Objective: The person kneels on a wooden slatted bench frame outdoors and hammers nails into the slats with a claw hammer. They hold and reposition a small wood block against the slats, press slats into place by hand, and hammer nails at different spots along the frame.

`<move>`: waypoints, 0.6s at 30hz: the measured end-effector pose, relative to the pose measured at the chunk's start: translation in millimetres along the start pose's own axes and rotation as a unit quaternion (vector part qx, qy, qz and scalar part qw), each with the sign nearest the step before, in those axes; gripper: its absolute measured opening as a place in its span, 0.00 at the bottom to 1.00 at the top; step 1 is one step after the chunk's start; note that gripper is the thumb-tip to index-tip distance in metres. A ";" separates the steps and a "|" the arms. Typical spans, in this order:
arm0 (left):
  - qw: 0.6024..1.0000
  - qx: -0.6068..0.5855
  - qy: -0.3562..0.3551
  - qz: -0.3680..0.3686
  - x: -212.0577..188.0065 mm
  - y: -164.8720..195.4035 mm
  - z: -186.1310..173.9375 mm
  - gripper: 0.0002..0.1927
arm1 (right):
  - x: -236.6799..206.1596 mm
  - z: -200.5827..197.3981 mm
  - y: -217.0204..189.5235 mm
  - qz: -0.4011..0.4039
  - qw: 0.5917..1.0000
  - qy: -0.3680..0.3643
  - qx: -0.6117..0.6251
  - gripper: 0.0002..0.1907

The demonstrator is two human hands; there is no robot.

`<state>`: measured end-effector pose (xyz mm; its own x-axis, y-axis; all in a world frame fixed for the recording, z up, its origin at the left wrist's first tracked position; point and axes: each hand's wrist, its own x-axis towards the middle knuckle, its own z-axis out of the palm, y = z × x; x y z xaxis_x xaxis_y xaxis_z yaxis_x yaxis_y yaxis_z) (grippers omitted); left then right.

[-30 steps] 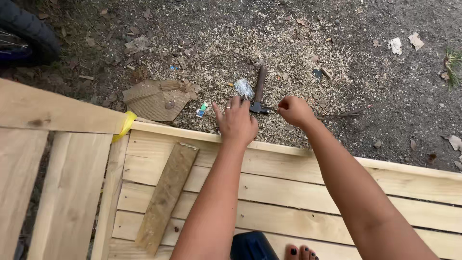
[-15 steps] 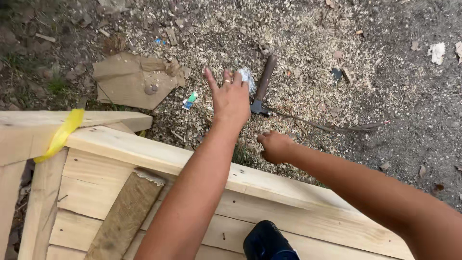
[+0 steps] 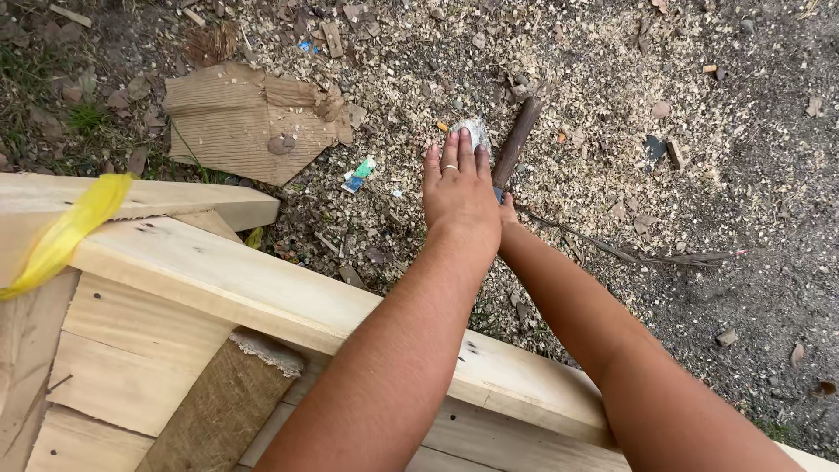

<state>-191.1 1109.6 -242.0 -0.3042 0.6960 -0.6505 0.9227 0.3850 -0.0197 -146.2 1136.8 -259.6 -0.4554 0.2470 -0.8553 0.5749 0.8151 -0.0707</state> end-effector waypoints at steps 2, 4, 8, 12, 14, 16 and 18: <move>0.998 -0.061 -0.027 -0.002 -0.6 -1.0 -1.5 0.40 | 0.2 -3.6 1.3 0.015 1.000 -0.005 0.009 0.43; 0.999 -0.033 -0.037 0.007 -2.2 -3.1 -4.1 0.42 | -2.0 -7.2 3.3 0.037 0.999 -0.006 0.011 0.43; 0.999 0.004 -0.052 0.000 -4.5 -7.0 -8.8 0.45 | -6.7 -11.3 4.5 0.000 0.998 0.034 -0.054 0.44; 0.998 -0.032 -0.046 -0.013 -4.2 -9.7 -13.1 0.43 | -8.3 -17.3 4.2 0.015 0.992 0.117 -0.037 0.33; 0.998 -0.031 -0.042 -0.022 -5.3 -10.7 -14.3 0.41 | -8.3 -17.7 5.9 0.024 0.982 0.182 -0.036 0.23; 0.999 -0.036 -0.025 -0.026 -6.7 -12.6 -14.1 0.40 | -9.2 -16.1 12.0 0.037 0.967 0.253 -0.010 0.13; 0.999 -0.034 -0.021 -0.024 -6.4 -12.8 -13.3 0.39 | -12.6 -14.6 22.3 0.028 0.942 0.329 0.062 0.08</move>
<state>-204.2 1108.3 -227.5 -0.3361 0.6504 -0.6812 0.8888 0.4584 -0.0009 -137.6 1159.5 -242.9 -0.7208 0.5923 -0.3601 0.6673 0.7335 -0.1294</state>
